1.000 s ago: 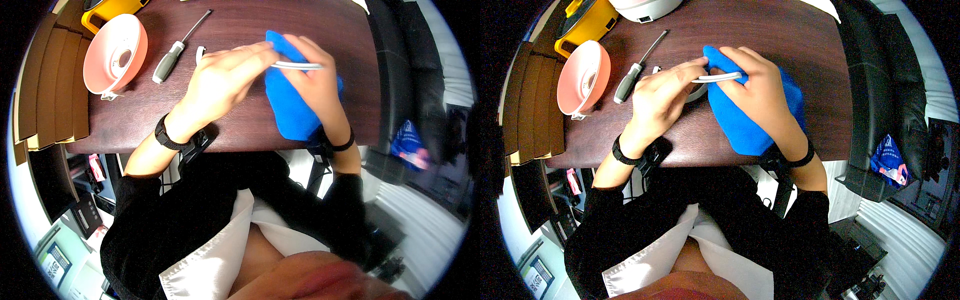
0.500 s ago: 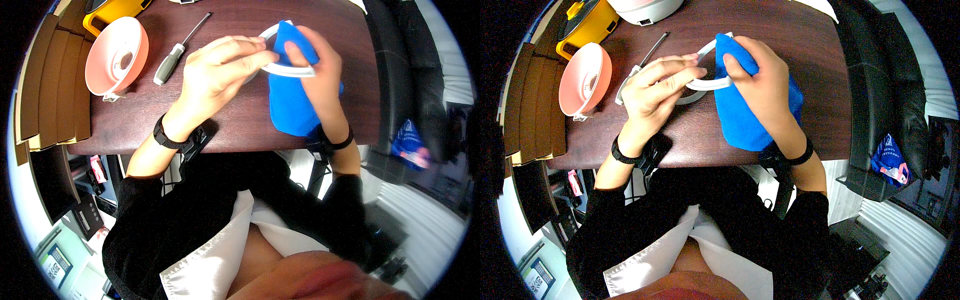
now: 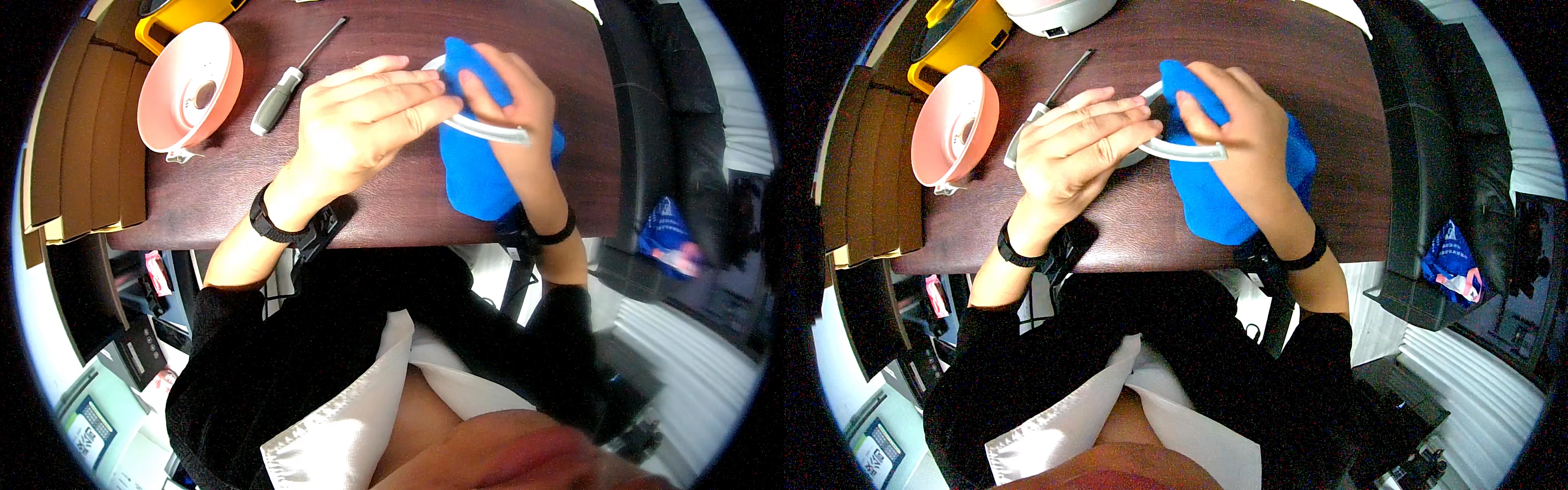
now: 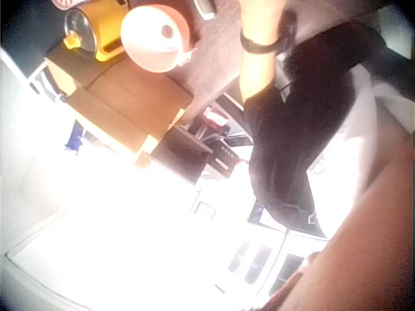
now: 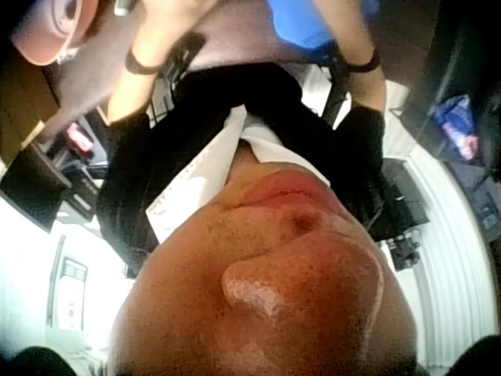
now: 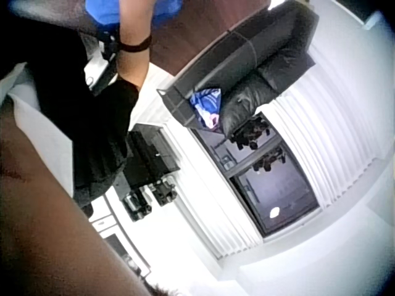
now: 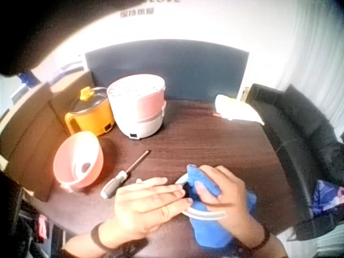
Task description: The person wipes a pink circular appliance part with a blue cloth, then attaches two white curved plastic pieces to its rim. They continue to wipe the part and adjust the attached pieces.
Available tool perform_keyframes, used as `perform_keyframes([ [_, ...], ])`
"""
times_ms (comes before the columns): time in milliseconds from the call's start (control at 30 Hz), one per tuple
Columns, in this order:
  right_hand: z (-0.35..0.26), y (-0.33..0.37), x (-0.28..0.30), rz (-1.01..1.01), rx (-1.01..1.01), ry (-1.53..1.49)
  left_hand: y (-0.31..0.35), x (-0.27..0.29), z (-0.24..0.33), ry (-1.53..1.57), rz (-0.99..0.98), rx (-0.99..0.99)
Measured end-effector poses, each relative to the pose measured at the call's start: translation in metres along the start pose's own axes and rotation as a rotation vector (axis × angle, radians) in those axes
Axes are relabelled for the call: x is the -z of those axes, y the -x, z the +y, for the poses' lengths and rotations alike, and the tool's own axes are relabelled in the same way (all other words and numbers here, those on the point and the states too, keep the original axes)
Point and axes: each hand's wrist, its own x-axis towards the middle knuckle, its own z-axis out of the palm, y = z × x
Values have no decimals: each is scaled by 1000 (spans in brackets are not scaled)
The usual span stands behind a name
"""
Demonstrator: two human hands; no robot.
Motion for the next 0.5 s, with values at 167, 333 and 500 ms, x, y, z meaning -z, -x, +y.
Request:
perform_keyframes([
  [167,-6,0,-2,-126,74,-253,-1,0,2,33,21,12],
  [333,-4,-3,3,-109,22,-183,-2,7,0,13,-22,-21],
  [500,-3,0,1,39,5,96,0,3,0,22,0,-10],
])
